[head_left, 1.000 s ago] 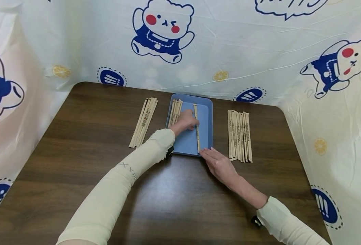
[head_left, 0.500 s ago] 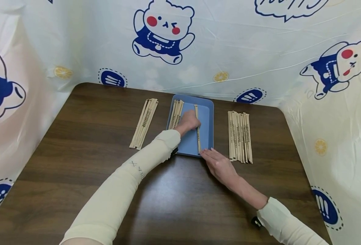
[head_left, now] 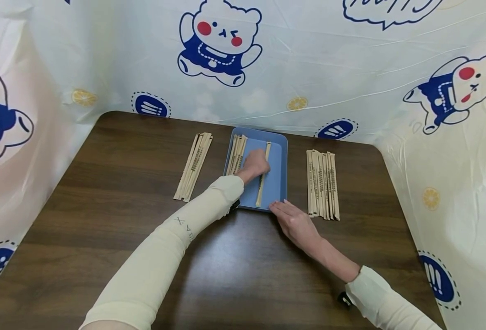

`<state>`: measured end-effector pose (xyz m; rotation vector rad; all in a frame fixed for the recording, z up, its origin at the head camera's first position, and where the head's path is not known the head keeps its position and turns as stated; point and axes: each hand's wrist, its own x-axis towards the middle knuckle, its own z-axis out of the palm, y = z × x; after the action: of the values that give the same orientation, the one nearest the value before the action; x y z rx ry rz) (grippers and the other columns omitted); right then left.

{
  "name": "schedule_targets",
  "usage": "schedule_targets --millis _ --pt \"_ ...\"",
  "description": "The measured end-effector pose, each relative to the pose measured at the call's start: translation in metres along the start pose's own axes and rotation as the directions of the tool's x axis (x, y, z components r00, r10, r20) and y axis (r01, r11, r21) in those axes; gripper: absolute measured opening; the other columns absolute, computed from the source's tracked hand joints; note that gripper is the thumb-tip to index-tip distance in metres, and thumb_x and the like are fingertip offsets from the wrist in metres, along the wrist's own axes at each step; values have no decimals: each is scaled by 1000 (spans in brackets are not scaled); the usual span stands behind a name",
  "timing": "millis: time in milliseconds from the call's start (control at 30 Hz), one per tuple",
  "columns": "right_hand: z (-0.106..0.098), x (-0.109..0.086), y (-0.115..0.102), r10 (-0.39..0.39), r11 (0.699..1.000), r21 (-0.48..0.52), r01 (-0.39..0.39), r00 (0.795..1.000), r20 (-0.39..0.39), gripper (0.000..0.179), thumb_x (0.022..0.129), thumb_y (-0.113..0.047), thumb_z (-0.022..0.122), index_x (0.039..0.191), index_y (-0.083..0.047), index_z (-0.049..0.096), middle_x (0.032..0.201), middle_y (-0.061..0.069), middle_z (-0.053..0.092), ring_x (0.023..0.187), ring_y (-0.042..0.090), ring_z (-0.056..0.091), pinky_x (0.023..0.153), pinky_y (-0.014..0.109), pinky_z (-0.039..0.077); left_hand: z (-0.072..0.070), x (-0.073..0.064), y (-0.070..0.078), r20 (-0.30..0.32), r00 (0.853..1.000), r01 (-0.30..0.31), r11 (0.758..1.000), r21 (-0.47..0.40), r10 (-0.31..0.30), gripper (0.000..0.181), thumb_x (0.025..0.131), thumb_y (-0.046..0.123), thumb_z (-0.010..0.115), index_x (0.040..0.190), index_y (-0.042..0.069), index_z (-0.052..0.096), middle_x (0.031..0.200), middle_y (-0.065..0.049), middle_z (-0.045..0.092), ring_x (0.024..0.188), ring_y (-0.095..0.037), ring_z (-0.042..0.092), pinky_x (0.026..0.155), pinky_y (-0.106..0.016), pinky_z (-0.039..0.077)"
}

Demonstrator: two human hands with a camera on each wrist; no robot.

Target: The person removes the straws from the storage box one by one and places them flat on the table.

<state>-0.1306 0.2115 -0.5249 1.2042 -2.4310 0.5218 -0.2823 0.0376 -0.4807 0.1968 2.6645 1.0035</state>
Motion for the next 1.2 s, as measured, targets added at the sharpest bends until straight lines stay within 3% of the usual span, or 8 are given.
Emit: schedule_targets --millis 333,633,733,800,900,933,1067,1200 --pt "-1 1 -1 4 1000 -8 -4 1000 7 37 83 10 74 119 6 69 119 17 69 113 28 65 104 44 47 -3 2 1 32 999 -4 1000 29 3 42 87 -4 55 59 15 30 54 1 22 49 -13 18 45 -27 18" --pt "2 -1 1 0 1000 -16 0 1000 -4 39 81 10 74 119 6 70 119 17 69 112 28 65 103 43 47 -11 3 -4 86 995 62 985 -158 -49 41 85 -6 56 59 13 29 53 2 23 44 -12 26 43 -26 30" --pt "2 -1 1 -2 1000 -17 2 1000 -7 39 81 10 75 119 6 70 118 17 69 112 28 65 103 44 48 -16 0 -5 104 992 90 970 -225 -68 21 86 -5 57 71 6 47 60 0 36 49 -12 41 49 -26 46" --pt "2 0 1 0 1000 -13 0 1000 -4 38 81 10 74 119 6 70 119 17 69 112 28 65 103 44 47 -19 -2 -5 114 990 110 952 -285 -80 6 87 -4 59 91 0 61 71 -5 50 58 -13 52 61 -30 57" --pt "1 0 0 5 1000 -6 -5 1000 4 38 82 10 74 119 6 69 119 17 69 112 28 65 104 44 47 -25 -6 -6 134 988 125 919 -374 -80 35 89 -2 60 124 -4 62 92 -13 62 70 -18 61 77 -39 61" --pt "1 0 0 6 1000 -3 -6 1000 5 37 82 10 74 119 6 69 119 17 69 112 28 65 104 44 47 -27 -7 -7 145 986 131 907 -399 -79 39 90 -2 60 129 -5 59 96 -16 62 72 -19 61 81 -41 60" --pt "0 1 0 9 1000 -1 -9 1000 6 36 83 10 73 119 6 70 118 17 69 112 28 65 104 44 47 -36 -9 -8 167 983 143 871 -469 -72 45 91 -2 61 136 -3 55 94 -17 62 73 -22 60 87 -48 57" --pt "1 1 1 4 1000 2 -4 1000 0 37 82 11 74 118 7 70 117 18 69 111 29 66 103 44 47 -44 -11 -9 181 981 151 856 -495 -69 49 90 -2 60 138 -1 52 86 -13 59 70 -20 58 88 -50 56"
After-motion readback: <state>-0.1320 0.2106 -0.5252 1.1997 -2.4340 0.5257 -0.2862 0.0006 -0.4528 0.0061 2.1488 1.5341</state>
